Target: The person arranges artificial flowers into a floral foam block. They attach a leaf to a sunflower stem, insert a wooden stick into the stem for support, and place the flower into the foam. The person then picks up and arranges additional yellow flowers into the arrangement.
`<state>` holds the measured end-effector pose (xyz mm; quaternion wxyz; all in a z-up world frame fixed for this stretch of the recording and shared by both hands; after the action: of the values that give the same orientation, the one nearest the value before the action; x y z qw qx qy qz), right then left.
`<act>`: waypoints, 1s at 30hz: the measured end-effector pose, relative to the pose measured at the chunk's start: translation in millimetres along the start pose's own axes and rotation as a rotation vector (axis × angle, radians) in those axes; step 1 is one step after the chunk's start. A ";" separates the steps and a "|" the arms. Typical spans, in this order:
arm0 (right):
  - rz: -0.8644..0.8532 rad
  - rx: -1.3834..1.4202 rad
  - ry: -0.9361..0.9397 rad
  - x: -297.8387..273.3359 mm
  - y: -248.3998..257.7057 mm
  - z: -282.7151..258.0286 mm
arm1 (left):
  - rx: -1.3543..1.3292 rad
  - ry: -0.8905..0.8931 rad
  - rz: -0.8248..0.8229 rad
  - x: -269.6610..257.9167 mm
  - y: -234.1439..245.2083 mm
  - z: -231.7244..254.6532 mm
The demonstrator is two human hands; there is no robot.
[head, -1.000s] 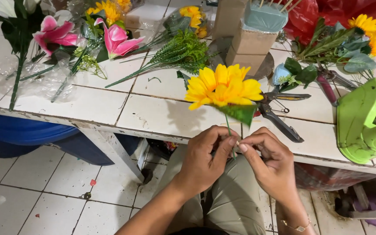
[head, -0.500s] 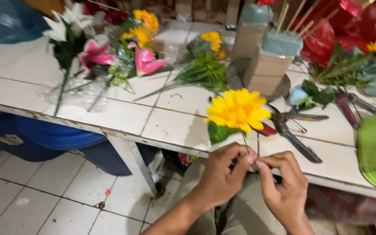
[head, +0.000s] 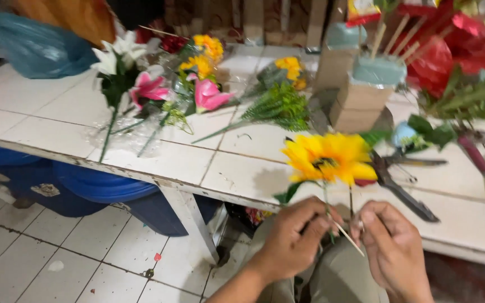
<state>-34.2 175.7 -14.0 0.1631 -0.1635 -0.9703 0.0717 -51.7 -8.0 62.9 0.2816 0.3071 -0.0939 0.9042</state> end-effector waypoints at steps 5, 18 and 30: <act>-0.027 0.075 0.013 2.0 -6.2 -9.8 | -0.013 -0.031 0.101 6.3 15.0 -3.7; 0.514 -0.460 0.199 -53.9 162.5 -31.3 | 0.206 0.167 0.491 -41.9 69.3 -81.8; 0.992 -1.052 0.377 -97.8 340.0 -64.2 | -0.604 0.952 -0.227 -84.2 270.6 -416.9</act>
<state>174.9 466.2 -48.0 0.1754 -0.6482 -0.6444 -0.3660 -359.7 -126.1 -318.4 0.4635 -0.2197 -0.1772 0.8399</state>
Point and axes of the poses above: each hand's wrist, its own x-axis towards the middle knuckle, its own y-axis out of the back of the hand, z = x × y, the point moved 9 cm from there along x, towards the middle knuckle, and after that the axes turned 3 degrees about -x, right-handed, at the moved point
